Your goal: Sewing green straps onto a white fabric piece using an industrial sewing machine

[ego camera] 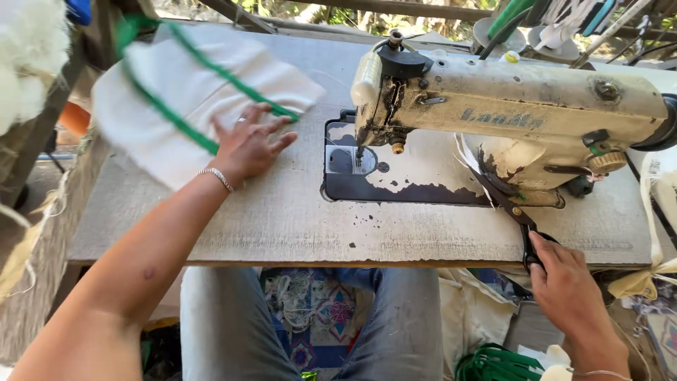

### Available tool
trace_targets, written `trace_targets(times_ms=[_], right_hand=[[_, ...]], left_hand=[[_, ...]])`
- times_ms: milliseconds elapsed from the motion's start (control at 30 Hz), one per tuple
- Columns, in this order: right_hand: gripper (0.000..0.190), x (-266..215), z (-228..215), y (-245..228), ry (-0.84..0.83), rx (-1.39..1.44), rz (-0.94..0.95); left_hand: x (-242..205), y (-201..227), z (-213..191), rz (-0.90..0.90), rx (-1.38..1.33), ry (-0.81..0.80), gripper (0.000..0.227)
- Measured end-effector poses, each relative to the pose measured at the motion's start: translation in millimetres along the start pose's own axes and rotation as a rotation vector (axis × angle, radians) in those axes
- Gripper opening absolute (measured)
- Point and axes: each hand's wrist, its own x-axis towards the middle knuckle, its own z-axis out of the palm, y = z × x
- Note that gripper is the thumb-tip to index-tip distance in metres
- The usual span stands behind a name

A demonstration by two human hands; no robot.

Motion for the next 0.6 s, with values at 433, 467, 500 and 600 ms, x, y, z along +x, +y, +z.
trace_targets(times_ms=[433, 467, 500, 600], right_hand=[[0.074, -64.7, 28.7, -12.4, 0.011, 0.180, 0.372], [0.069, -68.9, 30.7, -15.8, 0.031, 0.424, 0.480], [0.065, -72.6, 32.0, -19.1, 0.046, 0.684, 0.582], [0.061, -99.6, 66.9, -33.6, 0.133, 0.993, 0.394]], left_hand=[[-164.4, -18.4, 64.1, 0.205, 0.044, 0.316, 0.039], [-168.6, -23.4, 66.4, 0.226, 0.056, 0.369, 0.033], [-172.3, -28.1, 68.2, 0.247, 0.069, 0.422, 0.028], [-187.0, -22.9, 58.6, 0.322, 0.037, 0.445, 0.010]])
